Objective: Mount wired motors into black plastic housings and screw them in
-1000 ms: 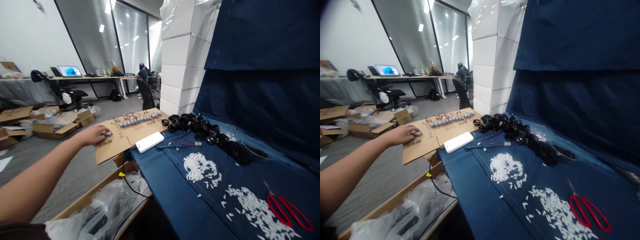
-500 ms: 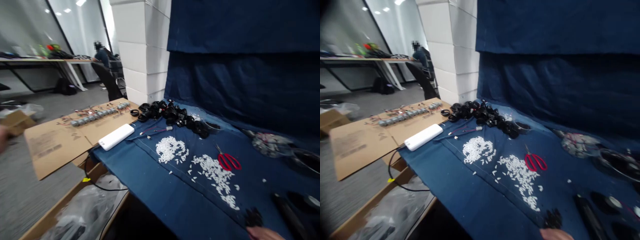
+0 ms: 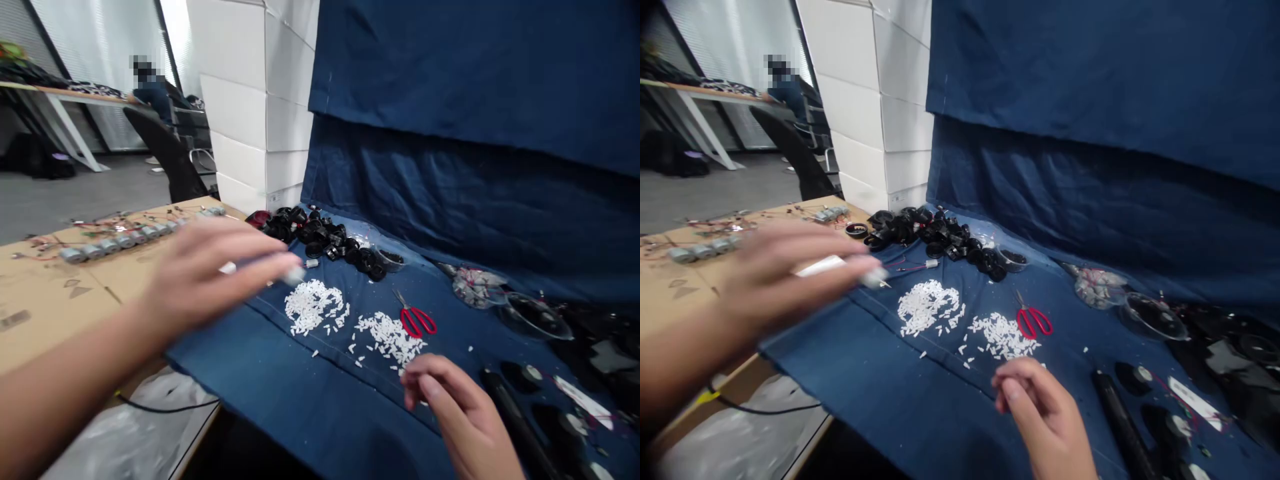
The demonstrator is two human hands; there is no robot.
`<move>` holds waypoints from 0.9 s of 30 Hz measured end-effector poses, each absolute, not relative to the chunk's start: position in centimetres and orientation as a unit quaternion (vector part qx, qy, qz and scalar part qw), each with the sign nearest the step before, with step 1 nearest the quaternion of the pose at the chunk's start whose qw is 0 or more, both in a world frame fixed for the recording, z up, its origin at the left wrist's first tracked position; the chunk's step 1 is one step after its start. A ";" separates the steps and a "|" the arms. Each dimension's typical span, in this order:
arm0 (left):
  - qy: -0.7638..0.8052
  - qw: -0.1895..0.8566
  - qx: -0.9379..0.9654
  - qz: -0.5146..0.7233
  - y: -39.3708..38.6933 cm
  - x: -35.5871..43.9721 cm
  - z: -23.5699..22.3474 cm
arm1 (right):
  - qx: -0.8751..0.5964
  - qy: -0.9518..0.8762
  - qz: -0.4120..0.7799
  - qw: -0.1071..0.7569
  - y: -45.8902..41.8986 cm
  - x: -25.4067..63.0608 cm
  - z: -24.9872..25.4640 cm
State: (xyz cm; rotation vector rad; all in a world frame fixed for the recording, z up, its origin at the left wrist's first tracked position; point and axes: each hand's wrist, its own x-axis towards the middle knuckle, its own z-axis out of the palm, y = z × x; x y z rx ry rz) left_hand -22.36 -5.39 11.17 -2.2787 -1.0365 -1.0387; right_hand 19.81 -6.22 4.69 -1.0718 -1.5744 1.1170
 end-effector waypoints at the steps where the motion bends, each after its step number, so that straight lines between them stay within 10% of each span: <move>1: -0.315 0.245 -0.853 -0.336 -3.1 -18.6 11.0 | -0.416 -0.607 0.500 0.457 -5.4 19.2 4.7; 14: -0.120 0.128 -0.920 -0.351 2.7 -6.6 3.1 | -0.415 -0.456 0.631 0.472 -3.2 17.2 -1.3; 27: -0.384 0.005 -0.915 -0.125 7.4 -10.9 1.5 | -0.380 -0.370 0.640 0.557 -3.0 17.7 1.2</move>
